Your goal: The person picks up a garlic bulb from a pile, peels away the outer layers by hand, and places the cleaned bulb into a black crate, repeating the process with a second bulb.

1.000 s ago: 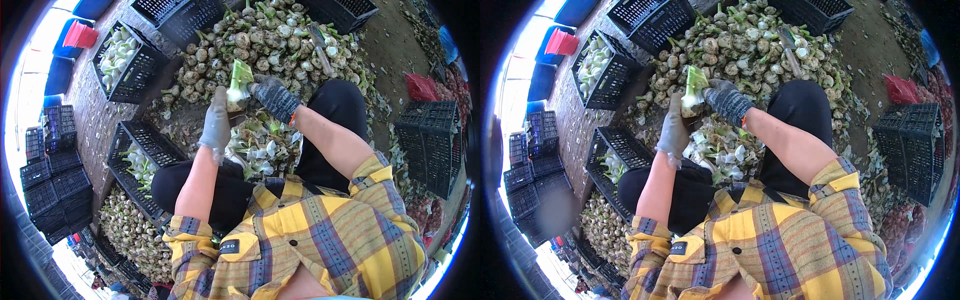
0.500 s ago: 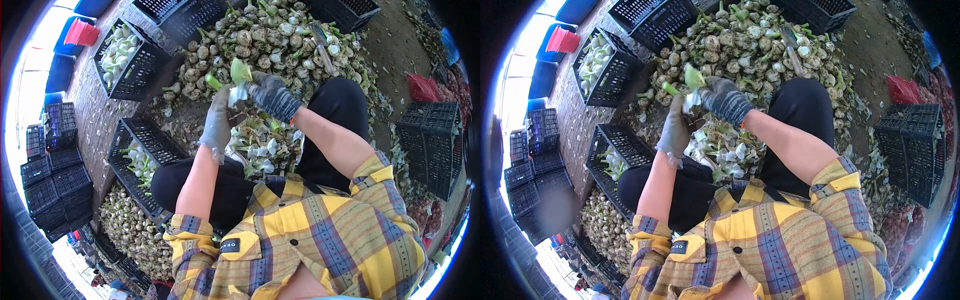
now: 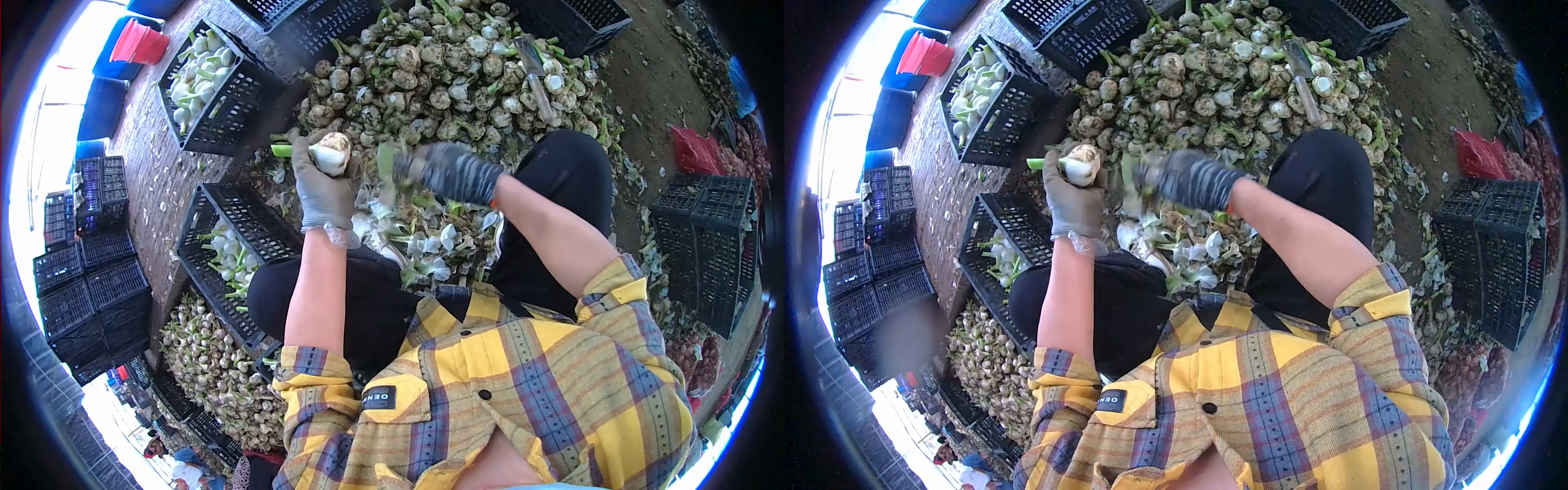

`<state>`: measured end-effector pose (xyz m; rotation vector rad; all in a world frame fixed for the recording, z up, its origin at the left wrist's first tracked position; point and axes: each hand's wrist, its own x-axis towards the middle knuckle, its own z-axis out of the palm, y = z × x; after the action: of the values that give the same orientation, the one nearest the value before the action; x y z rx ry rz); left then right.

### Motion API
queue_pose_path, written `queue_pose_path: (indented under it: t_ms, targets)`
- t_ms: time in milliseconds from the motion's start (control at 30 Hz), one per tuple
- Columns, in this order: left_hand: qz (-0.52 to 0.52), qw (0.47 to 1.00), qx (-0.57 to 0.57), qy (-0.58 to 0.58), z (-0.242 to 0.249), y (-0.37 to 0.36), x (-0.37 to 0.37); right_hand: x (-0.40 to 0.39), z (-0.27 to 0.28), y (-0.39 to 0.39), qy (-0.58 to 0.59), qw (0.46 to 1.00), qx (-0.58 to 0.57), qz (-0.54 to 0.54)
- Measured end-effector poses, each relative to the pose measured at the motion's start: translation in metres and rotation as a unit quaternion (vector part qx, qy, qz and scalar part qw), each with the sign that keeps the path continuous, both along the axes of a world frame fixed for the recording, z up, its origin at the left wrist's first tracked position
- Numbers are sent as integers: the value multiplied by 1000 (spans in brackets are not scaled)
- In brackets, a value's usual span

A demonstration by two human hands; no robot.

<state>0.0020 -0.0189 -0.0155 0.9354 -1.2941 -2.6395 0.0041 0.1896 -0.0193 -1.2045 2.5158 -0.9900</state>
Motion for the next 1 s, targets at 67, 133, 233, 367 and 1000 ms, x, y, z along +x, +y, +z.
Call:
queue_pose_path:
  t_ms: [67, 133, 233, 367, 1000]
  targets:
    - [-27, 993, -111, 13, 6, 5, 8, 13, -7, -11, -120, 992, 13, -35]
    - [-59, 980, -187, 41, 4, 9, 11, 17, 1, -14, -238, 960, 114, -93]
    - [-101, 952, -278, 77, 4, 16, 15, 6, -20, -13, -227, 969, -11, -100]
    - [-165, 948, -247, 113, 8, 29, 24, -7, -15, -21, -442, 866, -151, -178]
    - [-224, 927, -262, 144, -6, 36, 26, -5, 0, -12, -457, 830, -230, -224]
